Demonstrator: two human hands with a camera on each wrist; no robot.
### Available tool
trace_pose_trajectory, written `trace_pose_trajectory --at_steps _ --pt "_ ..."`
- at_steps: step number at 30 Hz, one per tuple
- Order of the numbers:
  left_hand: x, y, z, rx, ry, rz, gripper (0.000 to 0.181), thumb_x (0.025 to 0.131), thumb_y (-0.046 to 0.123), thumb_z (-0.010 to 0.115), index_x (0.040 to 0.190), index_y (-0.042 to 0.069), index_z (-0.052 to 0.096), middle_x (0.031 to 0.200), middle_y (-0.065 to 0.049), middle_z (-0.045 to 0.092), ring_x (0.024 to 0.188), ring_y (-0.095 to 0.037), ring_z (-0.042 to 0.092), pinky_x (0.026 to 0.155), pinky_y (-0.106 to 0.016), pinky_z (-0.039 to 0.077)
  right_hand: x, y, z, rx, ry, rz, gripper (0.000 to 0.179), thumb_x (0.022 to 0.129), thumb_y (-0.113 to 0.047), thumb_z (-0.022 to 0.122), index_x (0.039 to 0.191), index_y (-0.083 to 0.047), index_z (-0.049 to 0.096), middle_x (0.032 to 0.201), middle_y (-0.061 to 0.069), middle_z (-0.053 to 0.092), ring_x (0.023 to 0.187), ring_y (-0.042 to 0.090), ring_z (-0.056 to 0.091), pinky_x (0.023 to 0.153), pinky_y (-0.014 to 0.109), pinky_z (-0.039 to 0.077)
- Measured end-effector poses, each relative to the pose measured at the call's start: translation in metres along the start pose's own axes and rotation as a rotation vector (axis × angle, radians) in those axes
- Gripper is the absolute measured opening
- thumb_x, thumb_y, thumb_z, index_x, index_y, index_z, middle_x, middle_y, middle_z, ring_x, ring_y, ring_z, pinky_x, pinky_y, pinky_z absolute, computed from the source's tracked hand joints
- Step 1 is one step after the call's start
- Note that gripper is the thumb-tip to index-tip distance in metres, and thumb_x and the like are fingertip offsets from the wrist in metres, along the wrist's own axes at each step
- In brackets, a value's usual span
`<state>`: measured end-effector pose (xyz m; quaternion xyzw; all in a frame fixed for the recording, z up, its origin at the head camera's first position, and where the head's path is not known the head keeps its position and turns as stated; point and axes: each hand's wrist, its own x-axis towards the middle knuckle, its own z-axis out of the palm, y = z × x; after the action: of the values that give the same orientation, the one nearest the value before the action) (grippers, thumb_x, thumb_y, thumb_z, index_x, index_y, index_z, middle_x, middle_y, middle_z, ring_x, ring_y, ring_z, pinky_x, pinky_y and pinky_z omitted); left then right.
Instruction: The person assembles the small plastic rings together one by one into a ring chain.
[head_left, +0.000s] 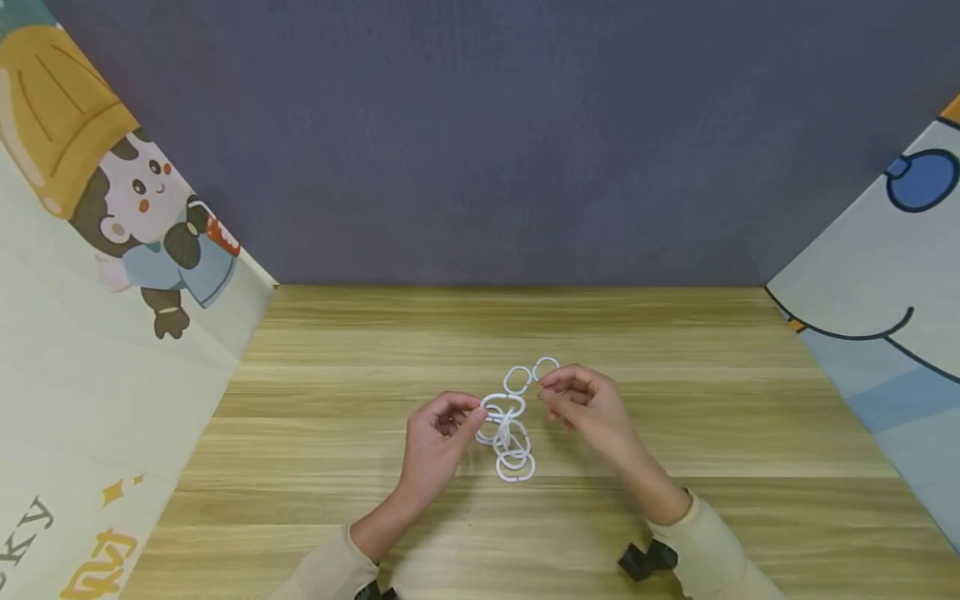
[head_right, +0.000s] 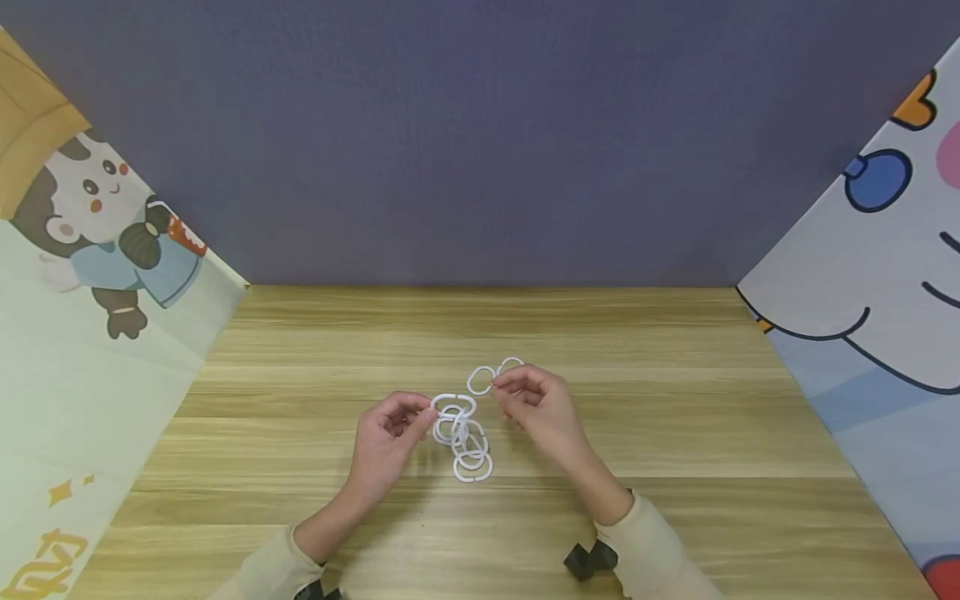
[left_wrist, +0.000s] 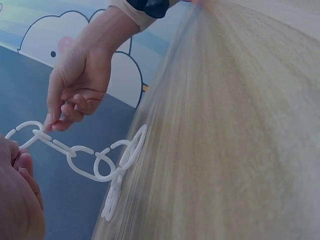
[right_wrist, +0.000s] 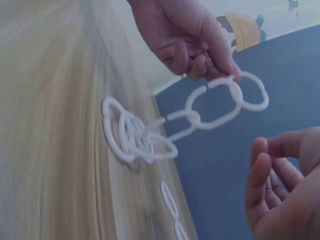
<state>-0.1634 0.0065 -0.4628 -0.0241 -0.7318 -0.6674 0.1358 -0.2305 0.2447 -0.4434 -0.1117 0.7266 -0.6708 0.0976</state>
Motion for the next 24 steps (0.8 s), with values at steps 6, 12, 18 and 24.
trace_pose_trajectory --at_steps 6,12,18,24 --pt "0.000 0.001 0.000 -0.003 0.004 -0.009 0.007 0.097 0.000 0.082 0.103 0.000 0.079 0.090 -0.007 0.076 0.074 -0.009 0.065 0.064 -0.018 0.049 0.009 0.008 -0.010 0.003 0.063 0.046 0.025 0.101 0.003 0.075 0.122 0.015 0.068 0.100 0.020 0.073 0.070 0.012 0.069 0.057 0.021 0.055" --pt "-0.001 0.001 0.001 0.005 0.011 -0.016 0.007 0.096 0.000 0.083 0.103 0.000 0.079 0.089 -0.007 0.076 0.074 -0.008 0.066 0.064 -0.018 0.049 0.020 0.015 -0.016 -0.030 0.109 0.075 0.029 0.103 -0.001 0.075 0.124 0.016 0.067 0.097 0.013 0.073 0.071 0.017 0.071 0.056 0.021 0.054" --pt "-0.002 0.001 0.001 -0.004 0.008 -0.010 0.007 0.096 -0.001 0.082 0.103 -0.001 0.079 0.090 -0.009 0.076 0.074 -0.008 0.065 0.064 -0.017 0.049 0.035 0.019 -0.020 -0.058 0.150 0.126 0.026 0.103 -0.004 0.076 0.123 0.011 0.071 0.096 0.007 0.073 0.071 0.015 0.071 0.056 0.022 0.054" --pt "-0.001 0.001 0.002 0.005 0.002 0.004 0.007 0.097 0.001 0.082 0.103 0.000 0.079 0.091 -0.011 0.077 0.075 -0.008 0.066 0.064 -0.018 0.049 0.048 0.026 -0.022 -0.053 0.188 0.156 0.025 0.102 -0.006 0.078 0.121 0.009 0.073 0.095 0.005 0.073 0.069 0.014 0.070 0.055 0.022 0.054"
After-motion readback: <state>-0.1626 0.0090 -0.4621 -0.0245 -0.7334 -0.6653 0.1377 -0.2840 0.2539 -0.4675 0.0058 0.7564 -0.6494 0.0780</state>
